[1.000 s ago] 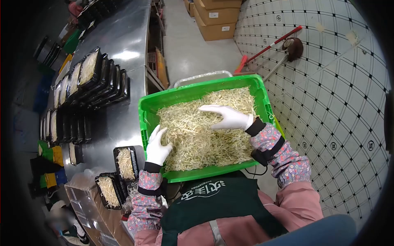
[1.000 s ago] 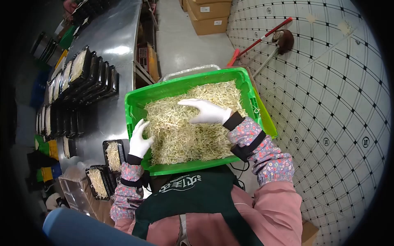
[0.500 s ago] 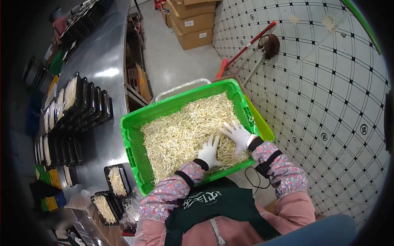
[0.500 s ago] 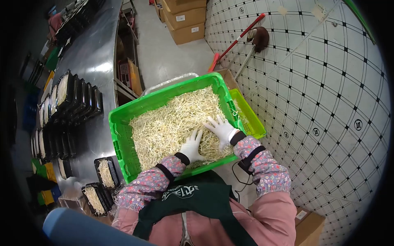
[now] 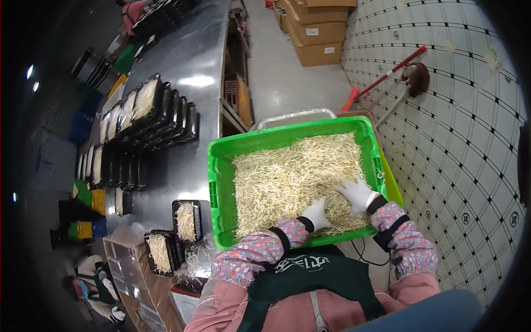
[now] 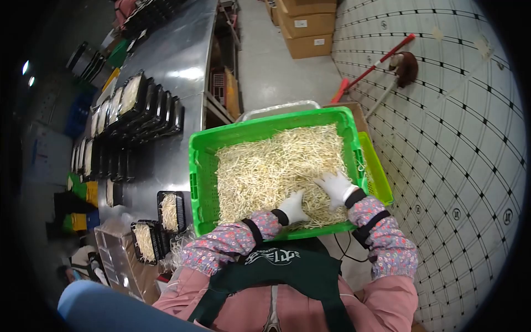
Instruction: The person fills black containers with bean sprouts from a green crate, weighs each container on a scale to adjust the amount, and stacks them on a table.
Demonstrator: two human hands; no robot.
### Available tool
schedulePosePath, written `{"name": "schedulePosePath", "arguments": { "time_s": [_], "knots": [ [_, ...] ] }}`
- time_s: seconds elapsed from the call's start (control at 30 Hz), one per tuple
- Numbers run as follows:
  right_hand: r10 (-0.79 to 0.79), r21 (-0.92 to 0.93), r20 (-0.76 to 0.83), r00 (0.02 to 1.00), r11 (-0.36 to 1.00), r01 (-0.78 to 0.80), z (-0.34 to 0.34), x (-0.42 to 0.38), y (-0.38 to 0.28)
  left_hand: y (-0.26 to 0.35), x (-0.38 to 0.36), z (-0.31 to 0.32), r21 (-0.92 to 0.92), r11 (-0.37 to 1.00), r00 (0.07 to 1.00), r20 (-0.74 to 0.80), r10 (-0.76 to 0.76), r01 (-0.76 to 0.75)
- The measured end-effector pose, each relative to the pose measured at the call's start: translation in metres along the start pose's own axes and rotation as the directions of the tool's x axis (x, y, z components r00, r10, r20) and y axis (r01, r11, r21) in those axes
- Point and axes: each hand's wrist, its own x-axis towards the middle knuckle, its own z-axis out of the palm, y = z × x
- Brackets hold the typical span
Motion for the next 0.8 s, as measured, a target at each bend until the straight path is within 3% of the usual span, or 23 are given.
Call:
{"name": "schedulePosePath", "arguments": {
  "time_s": [0.1,0.17,0.23,0.3,0.47,0.53,0.6,0.67,0.77,0.8],
  "knots": [
    [-0.058,0.004,-0.066,0.996,0.998,0.058,0.004,-0.014,0.000,0.009,-0.008,-0.007,-0.005,1.000,1.000,0.015,-0.010,0.010],
    [-0.073,-0.039,-0.012,0.997,0.997,0.073,0.003,-0.012,-0.001,0.012,-0.012,-0.013,0.114,0.993,0.997,0.068,0.032,-0.039],
    [-0.103,-0.069,0.015,0.995,0.992,0.104,0.003,-0.004,0.001,0.011,-0.011,-0.014,0.092,0.995,0.999,0.043,0.023,-0.026],
    [-0.185,-0.139,-0.091,0.978,0.975,0.171,0.005,0.000,0.003,0.010,-0.003,-0.008,0.009,1.000,1.000,0.029,0.013,-0.013],
    [-0.120,-0.026,0.014,0.993,0.992,0.120,0.004,0.008,0.014,0.001,0.020,-0.003,-0.119,0.993,0.998,0.068,0.005,0.003],
    [-0.111,0.064,-0.098,0.989,0.991,0.118,0.001,0.011,0.013,0.000,0.022,-0.008,-0.164,0.986,0.997,0.078,-0.001,0.014],
    [-0.075,0.086,-0.063,0.995,0.993,0.080,-0.014,0.012,0.010,-0.005,0.022,-0.017,-0.201,0.979,0.996,0.091,-0.005,0.023],
    [-0.050,0.098,-0.054,0.997,0.994,0.055,-0.035,0.009,0.005,-0.006,0.013,-0.033,-0.336,0.941,0.997,0.051,0.055,-0.035],
    [-0.014,0.117,-0.064,0.998,0.993,0.021,-0.085,0.017,-0.028,-0.012,-0.029,-0.093,-0.373,0.914,0.987,-0.037,0.158,-0.160],
    [-0.131,0.160,-0.251,0.959,0.971,0.175,-0.093,0.024,-0.038,-0.020,-0.046,-0.114,-0.367,0.919,0.990,-0.072,0.123,-0.141]
  ]
}}
